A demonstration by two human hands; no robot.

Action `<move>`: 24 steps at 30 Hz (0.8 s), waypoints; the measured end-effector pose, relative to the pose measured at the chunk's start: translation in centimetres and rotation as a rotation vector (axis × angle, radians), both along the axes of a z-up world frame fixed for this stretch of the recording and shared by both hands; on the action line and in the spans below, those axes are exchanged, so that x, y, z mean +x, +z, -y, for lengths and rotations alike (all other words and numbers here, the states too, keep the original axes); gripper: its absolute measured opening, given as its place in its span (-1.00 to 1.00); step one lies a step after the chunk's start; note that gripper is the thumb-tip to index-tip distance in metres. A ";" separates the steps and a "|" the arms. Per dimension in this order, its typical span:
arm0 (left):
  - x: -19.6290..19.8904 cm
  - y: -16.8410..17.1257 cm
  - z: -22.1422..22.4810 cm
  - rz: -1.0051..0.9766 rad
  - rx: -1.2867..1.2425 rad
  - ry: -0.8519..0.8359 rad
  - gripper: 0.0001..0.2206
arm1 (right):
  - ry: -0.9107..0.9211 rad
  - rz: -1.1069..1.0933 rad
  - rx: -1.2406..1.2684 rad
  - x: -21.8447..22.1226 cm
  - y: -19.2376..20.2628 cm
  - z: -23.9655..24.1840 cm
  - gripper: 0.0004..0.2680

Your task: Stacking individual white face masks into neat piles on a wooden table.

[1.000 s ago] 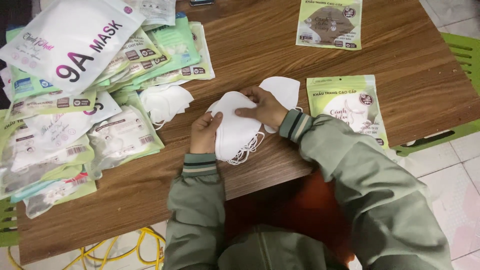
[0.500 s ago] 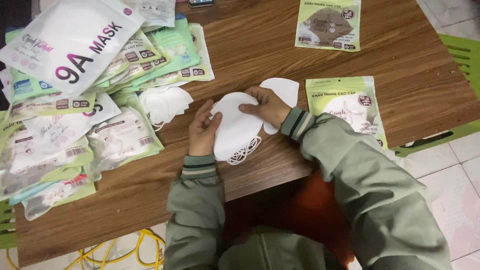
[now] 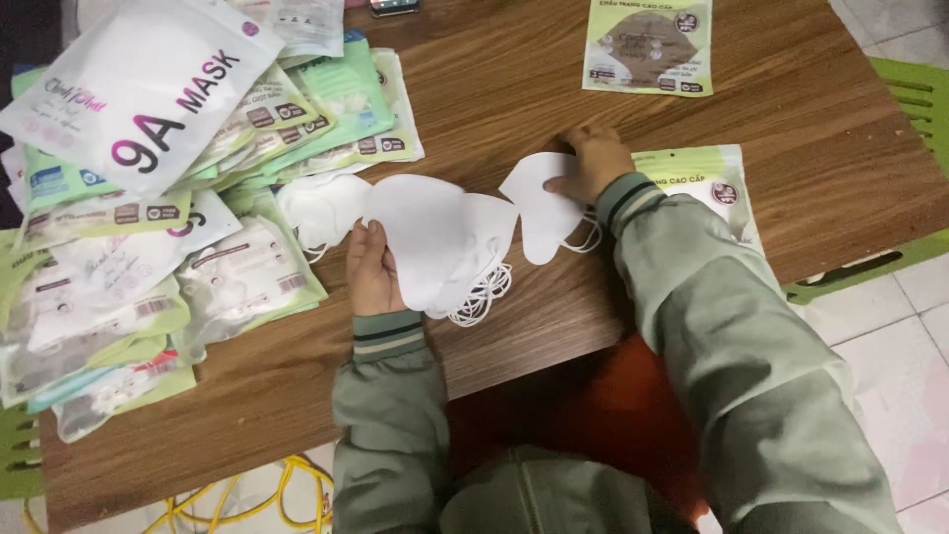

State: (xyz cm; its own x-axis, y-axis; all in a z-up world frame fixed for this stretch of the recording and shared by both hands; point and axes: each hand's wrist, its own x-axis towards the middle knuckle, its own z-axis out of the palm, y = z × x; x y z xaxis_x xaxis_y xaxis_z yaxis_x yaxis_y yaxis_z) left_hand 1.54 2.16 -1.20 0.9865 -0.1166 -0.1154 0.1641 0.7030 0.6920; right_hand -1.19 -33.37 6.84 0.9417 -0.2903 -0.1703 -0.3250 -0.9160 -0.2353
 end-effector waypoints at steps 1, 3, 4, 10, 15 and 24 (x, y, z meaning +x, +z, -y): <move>-0.1 0.5 -0.1 0.000 0.002 0.005 -0.87 | 0.005 0.000 0.002 0.3 -0.5 0.2 -0.40; 0.0 1.3 0.0 -0.024 -0.071 -0.020 -0.82 | -0.012 0.019 0.049 1.0 -1.4 1.0 -0.46; -0.1 2.0 0.1 -0.024 -0.070 -0.018 -0.82 | -0.010 0.019 0.050 1.1 -1.4 0.7 -0.46; -0.4 2.5 0.7 -0.002 -0.045 -0.076 -0.76 | -0.062 0.035 0.255 1.0 -1.7 0.1 -0.61; -0.1 0.1 2.2 0.020 0.178 -0.082 -0.82 | -0.092 0.242 0.396 0.3 -0.7 1.4 -0.78; -1.5 3.7 2.8 0.026 0.201 -0.136 -0.82 | -0.031 0.480 1.293 -3.3 8.7 -4.4 -0.78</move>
State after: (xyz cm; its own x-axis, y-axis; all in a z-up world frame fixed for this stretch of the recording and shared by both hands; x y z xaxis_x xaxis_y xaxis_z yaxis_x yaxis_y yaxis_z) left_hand 0.09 -0.69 2.53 0.9662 -0.2258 -0.1246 0.2282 0.5233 0.8210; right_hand -4.45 -29.01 15.51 0.9804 -0.1972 0.0042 0.0132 0.0443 -0.9989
